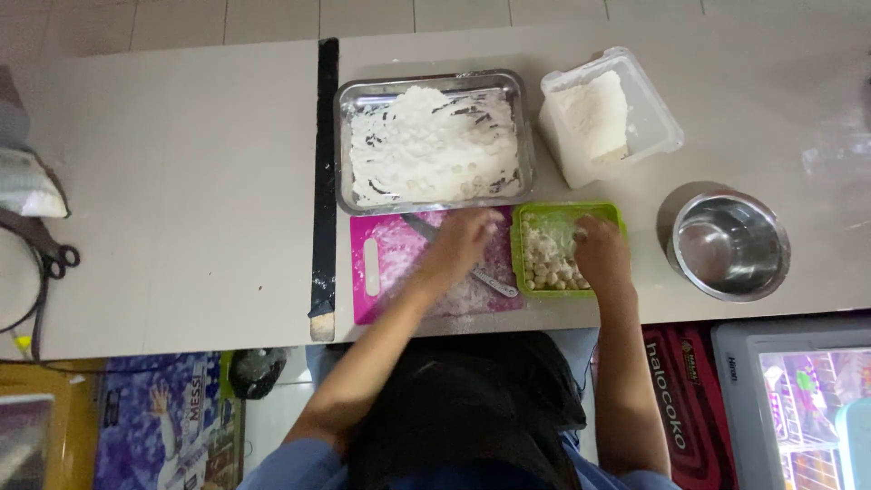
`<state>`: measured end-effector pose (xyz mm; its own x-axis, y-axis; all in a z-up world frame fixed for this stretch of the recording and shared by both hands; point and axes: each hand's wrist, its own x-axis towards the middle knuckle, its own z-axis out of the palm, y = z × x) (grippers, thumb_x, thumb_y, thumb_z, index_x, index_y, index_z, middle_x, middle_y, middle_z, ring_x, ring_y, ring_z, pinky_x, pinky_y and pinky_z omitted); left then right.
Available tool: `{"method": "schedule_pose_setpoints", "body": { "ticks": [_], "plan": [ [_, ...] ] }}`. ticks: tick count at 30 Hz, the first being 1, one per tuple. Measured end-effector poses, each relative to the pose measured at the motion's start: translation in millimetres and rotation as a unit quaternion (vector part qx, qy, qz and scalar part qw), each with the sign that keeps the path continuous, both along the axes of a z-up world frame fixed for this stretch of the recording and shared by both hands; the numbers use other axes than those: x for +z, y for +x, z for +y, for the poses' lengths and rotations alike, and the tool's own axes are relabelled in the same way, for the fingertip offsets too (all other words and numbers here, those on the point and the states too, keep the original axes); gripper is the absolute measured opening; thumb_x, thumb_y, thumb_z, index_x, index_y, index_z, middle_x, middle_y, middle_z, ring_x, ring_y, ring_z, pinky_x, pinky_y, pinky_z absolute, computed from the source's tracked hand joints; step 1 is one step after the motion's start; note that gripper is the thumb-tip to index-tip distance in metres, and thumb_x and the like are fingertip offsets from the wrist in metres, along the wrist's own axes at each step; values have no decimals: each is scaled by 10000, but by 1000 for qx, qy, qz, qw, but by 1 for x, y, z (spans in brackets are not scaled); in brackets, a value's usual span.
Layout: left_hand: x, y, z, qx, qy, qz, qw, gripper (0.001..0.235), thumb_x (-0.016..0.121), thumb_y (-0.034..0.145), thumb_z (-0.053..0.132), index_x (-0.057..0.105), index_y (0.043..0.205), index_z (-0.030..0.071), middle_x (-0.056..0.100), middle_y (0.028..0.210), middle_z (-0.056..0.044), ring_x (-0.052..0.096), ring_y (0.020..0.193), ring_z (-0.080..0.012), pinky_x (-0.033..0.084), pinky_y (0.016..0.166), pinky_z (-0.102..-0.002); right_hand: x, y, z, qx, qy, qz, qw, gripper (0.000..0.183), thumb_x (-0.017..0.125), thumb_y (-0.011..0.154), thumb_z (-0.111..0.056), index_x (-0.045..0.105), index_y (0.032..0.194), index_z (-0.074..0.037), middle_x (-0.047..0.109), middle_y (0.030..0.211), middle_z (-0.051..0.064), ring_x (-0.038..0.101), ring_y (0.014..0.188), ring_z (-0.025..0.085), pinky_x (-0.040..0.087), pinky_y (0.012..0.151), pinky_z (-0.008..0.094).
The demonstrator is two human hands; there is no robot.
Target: Coating small pieces of dough with flour on a kitchen counter.
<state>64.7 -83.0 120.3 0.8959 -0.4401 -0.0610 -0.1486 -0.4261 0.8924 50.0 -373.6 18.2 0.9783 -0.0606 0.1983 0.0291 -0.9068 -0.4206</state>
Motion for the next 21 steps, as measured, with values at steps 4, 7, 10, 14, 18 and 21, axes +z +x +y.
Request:
{"method": "schedule_pose_setpoints", "body": {
  "ticks": [4,7,10,14,18,21],
  "plan": [
    [-75,-15,-40,-39,-6,-46,998,257,577,1032,109,683,1262,64,709,1190,-173,693,1050,-304,566,994,-449,-7,-32,-12,-21,-10,2,1000,252,622,880,-48,704,1118,-28,695,1125,226,619,1121,436,527,918,523],
    [-91,-25,-59,-49,-35,-124,990,320,633,940,54,694,1254,42,709,1180,-193,677,1052,-356,548,950,-460,-8,-45,-13,-6,-50,50,997,184,622,890,-51,705,1053,-35,686,1103,208,624,1086,424,533,948,510],
    [-106,-29,-68,-58,-33,-164,984,373,665,887,20,683,1260,11,703,1161,-207,664,1079,-393,529,955,-463,-2,-56,-4,22,-19,22,999,268,611,792,7,715,1035,-35,669,1106,208,603,1085,443,522,899,522],
    [-119,-31,-70,-78,14,-183,980,416,673,870,32,652,1284,-7,691,1181,-204,630,1119,-389,500,992,-472,8,-65,7,29,-31,-24,999,177,621,819,15,683,984,-1,627,1149,237,585,1112,451,512,930,528],
    [-106,-34,-75,-94,82,-208,970,454,681,843,45,651,1293,-9,676,1170,-187,595,1133,-383,477,999,-477,6,-69,-1,-19,66,-23,997,288,578,796,67,686,1059,18,626,1155,232,580,1114,450,506,911,518],
    [-118,-36,-88,-103,86,-229,964,419,697,837,64,661,1250,-2,651,1213,-192,588,1147,-390,473,995,-475,9,-67,-4,-9,15,-110,994,197,592,872,45,662,1055,27,633,1201,223,581,1137,443,494,957,517]
  ]
}}
